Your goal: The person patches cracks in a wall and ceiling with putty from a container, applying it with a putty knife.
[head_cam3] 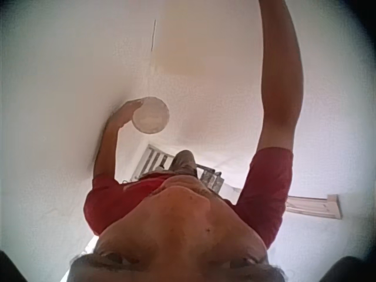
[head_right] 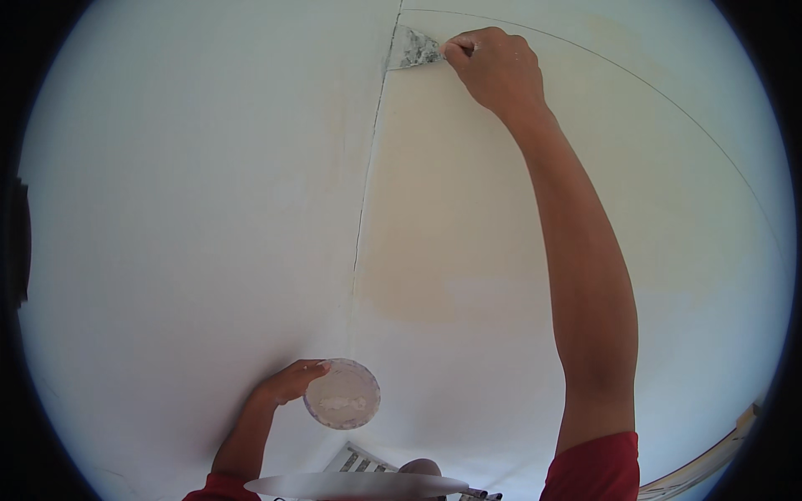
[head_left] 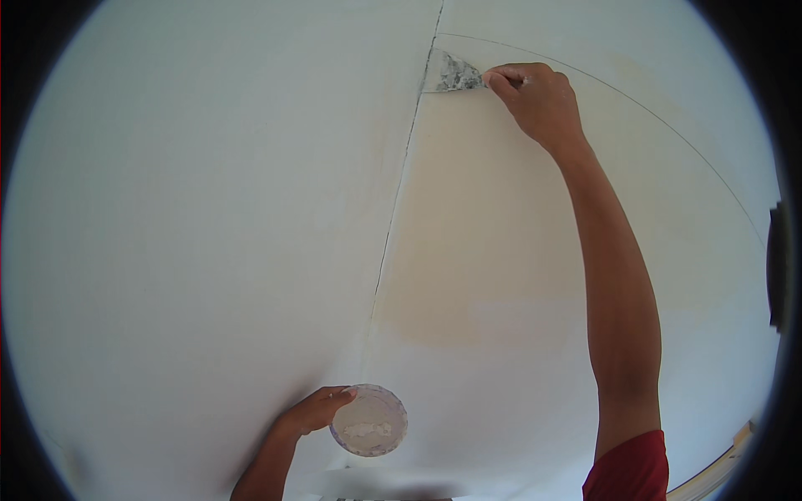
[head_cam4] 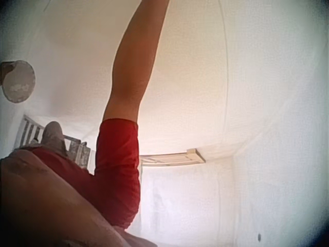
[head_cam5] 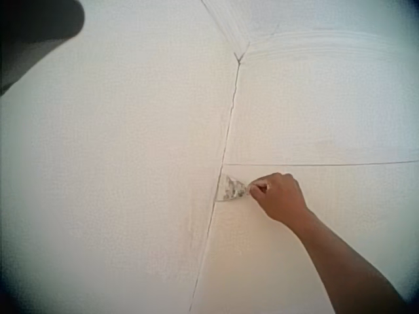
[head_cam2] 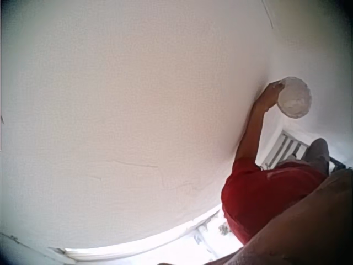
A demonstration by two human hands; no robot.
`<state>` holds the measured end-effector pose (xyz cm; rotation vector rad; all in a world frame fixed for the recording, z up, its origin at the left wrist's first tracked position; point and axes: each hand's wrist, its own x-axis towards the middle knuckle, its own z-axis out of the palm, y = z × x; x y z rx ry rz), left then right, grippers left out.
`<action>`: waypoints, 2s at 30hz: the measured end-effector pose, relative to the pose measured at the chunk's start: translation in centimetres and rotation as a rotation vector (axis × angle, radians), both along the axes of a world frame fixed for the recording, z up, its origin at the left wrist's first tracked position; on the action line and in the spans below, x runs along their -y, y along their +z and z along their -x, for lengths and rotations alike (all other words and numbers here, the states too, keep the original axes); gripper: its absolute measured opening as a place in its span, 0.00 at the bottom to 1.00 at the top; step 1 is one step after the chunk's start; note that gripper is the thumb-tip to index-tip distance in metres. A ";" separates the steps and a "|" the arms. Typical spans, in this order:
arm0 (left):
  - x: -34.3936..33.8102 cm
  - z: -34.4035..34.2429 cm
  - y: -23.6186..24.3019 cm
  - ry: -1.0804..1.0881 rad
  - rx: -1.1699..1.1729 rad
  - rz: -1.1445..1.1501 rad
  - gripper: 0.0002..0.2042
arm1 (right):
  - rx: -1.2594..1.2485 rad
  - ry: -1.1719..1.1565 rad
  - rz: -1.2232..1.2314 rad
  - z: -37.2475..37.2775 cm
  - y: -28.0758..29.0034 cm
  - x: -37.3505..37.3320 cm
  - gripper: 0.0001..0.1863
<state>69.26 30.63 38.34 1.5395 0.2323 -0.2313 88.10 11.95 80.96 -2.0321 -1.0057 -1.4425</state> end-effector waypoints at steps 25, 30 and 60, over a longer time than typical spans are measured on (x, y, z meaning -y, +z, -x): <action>2.9 0.3 -4.0 0.173 -0.220 0.973 0.30 | -0.134 -0.160 0.065 -3.5 9.2 -4.0 0.18; 3.4 0.5 -3.4 0.152 -0.216 1.020 0.31 | -0.138 -0.093 0.020 -6.9 7.2 -3.7 0.15; 5.6 1.4 -6.5 0.094 0.079 1.178 0.44 | -1.609 0.574 -0.493 8.1 -43.2 8.8 0.20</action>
